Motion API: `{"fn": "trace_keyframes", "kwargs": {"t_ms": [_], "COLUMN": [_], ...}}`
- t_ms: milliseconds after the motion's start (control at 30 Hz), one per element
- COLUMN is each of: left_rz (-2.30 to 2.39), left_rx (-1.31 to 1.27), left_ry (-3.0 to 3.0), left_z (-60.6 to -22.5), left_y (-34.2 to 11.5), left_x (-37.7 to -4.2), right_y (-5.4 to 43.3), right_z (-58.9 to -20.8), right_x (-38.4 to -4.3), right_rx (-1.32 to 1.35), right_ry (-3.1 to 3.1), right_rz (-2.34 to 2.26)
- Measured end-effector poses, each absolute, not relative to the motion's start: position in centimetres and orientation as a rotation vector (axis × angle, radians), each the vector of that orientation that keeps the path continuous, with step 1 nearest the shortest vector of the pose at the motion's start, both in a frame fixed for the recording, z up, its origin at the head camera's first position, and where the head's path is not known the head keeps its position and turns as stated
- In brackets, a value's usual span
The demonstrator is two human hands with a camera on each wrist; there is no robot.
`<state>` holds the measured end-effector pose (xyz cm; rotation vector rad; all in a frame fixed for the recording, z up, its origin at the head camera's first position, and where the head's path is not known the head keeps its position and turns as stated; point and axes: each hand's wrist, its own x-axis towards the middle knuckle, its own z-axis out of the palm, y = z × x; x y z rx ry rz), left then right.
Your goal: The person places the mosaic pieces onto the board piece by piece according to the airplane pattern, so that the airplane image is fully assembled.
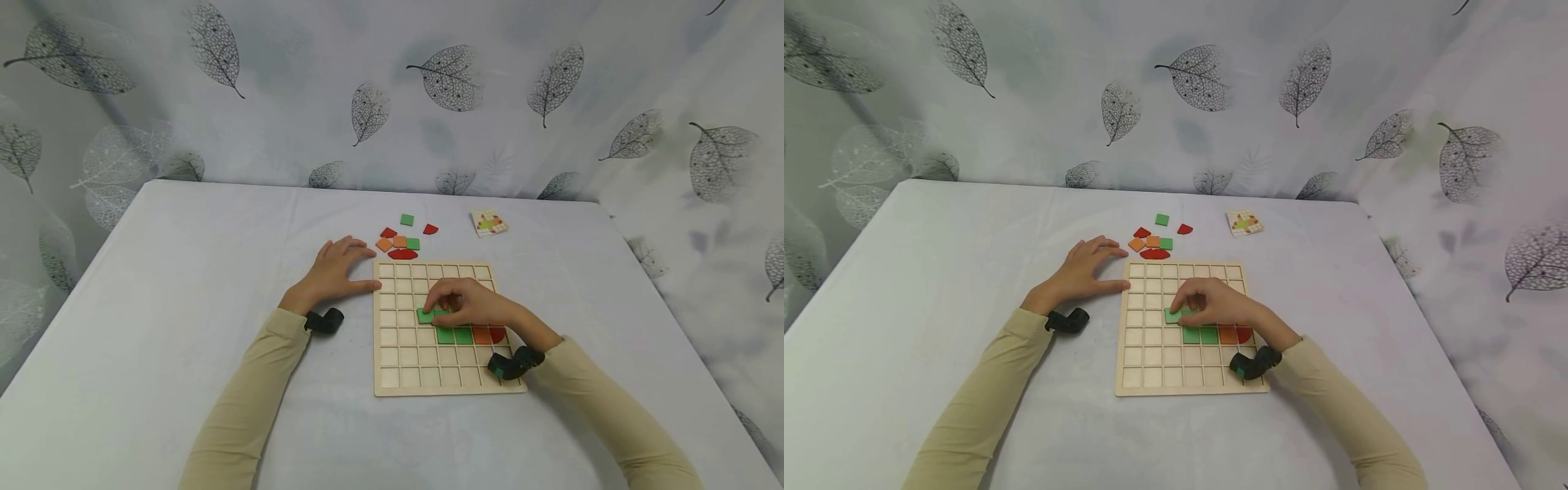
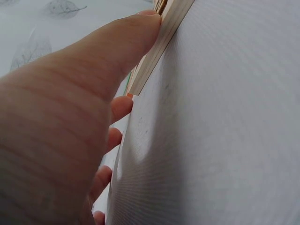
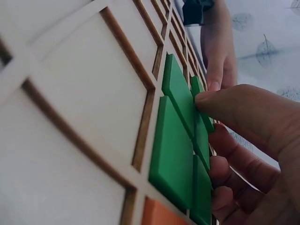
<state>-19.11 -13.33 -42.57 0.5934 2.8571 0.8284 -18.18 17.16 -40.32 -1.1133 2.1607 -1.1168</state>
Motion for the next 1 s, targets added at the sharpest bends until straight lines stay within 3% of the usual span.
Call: {"fn": "trace_keyframes", "kwargs": {"t_ms": [1000], "left_rz": [0.833], "left_rx": [0.607], "left_ry": [2.856], "left_z": [-42.6], "left_y": [-13.5], "left_x": [-19.2], "right_y": [16.2], "right_z": [-40.3], "right_x": [-19.2], "right_rx": [-1.129], "right_ry": [2.265], "right_rz": [-1.138]}}
